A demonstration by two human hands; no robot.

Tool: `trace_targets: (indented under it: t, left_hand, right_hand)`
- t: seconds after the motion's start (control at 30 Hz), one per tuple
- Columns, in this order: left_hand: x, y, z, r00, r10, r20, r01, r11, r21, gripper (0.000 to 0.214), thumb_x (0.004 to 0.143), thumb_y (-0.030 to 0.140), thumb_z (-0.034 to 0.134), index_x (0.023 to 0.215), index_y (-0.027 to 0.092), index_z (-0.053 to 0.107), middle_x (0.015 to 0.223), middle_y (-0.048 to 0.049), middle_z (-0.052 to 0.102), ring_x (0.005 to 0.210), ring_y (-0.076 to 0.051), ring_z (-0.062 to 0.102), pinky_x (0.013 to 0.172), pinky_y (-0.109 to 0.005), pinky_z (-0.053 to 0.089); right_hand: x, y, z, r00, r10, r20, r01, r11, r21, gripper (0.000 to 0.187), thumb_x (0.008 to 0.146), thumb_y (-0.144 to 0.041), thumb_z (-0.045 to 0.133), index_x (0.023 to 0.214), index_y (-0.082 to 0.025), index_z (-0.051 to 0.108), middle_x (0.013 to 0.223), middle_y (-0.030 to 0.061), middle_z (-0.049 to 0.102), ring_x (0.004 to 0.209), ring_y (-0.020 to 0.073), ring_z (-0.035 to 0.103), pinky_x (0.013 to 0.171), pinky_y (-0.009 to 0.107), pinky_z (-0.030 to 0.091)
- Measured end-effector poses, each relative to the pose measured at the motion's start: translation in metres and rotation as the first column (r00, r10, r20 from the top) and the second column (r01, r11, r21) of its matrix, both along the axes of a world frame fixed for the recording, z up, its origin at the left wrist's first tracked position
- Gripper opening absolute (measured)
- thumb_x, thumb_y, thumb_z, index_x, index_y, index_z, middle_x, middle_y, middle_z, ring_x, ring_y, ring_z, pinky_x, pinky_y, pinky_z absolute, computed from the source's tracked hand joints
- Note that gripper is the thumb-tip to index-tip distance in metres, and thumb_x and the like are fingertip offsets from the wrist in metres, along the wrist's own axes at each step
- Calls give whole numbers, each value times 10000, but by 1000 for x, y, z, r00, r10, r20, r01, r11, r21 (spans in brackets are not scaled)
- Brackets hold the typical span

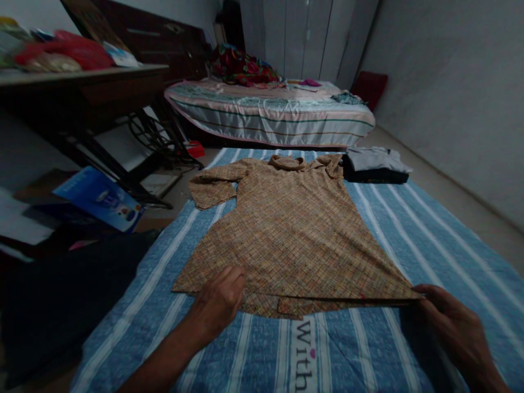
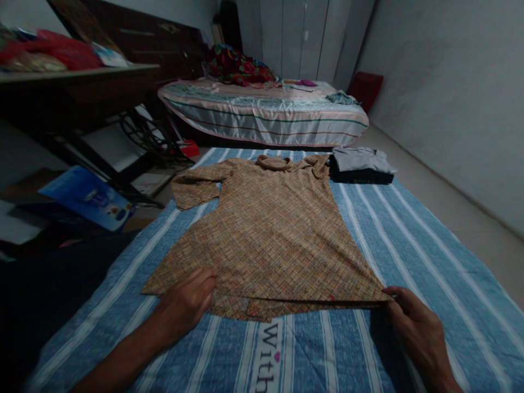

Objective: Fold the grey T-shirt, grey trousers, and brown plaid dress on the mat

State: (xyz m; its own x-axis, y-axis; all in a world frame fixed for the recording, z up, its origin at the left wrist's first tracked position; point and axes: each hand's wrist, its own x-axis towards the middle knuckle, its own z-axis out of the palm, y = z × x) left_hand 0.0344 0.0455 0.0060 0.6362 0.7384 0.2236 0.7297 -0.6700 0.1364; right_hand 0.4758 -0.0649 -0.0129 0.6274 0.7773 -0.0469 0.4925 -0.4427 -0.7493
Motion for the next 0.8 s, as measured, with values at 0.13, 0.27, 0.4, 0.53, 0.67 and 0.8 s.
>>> trace_targets:
  t: [0.13, 0.27, 0.4, 0.53, 0.67, 0.8]
  left_hand:
    - [2, 3, 1, 1000, 4, 8, -4, 1000, -7, 246, 809, 8, 412, 862, 168, 590, 905, -68, 627, 877, -193, 594, 778, -317, 538]
    - [-1, 0, 7, 998, -30, 63, 30, 1000, -1, 254, 809, 13, 393, 880, 166, 583, 928, -71, 633, 899, -191, 601, 823, -328, 534]
    - [-2, -9, 16, 996, -80, 31, 82, 995, -63, 240, 825, 24, 384, 889, 163, 569, 939, -76, 620, 917, -194, 592, 833, -317, 520]
    - [3, -19, 18, 996, -68, -50, 59, 985, -162, 248, 768, 0, 394, 837, 170, 561, 900, -72, 611, 860, -205, 587, 773, -326, 521]
    - [7, -21, 18, 996, -60, -59, 46, 976, -214, 250, 756, -10, 405, 847, 165, 558, 911, -76, 605, 866, -211, 580, 782, -334, 515]
    - [6, -22, 20, 997, -56, -57, 40, 967, -253, 234, 787, -3, 388, 823, 177, 533, 859, -52, 582, 819, -193, 568, 754, -313, 503]
  right_hand:
    - [-5, 0, -1, 995, -35, -90, 40, 998, 51, 343, 648, -482, 603, 848, -211, 669, 634, -2, 675, 543, 180, 604, 491, 252, 449]
    - [-11, -2, 6, 988, -58, -140, 68, 995, 72, 309, 655, -471, 606, 818, -214, 663, 625, -7, 656, 526, 165, 579, 498, 249, 448]
    - [-4, -6, 6, 991, -55, -123, 58, 998, 20, 307, 658, -451, 614, 824, -202, 678, 580, -3, 637, 552, 170, 590, 528, 250, 454]
    - [10, -10, -1, 983, -80, -166, 77, 997, -26, 343, 609, -433, 663, 838, -182, 706, 615, 23, 668, 545, 184, 604, 499, 258, 467]
    - [16, -12, -7, 964, -109, -242, 100, 994, -47, 366, 587, -424, 696, 854, -174, 709, 646, 36, 687, 518, 188, 607, 467, 264, 476]
    - [17, -14, -7, 953, -111, -281, 99, 993, -58, 380, 557, -439, 712, 834, -179, 709, 641, 37, 688, 490, 181, 590, 436, 259, 464]
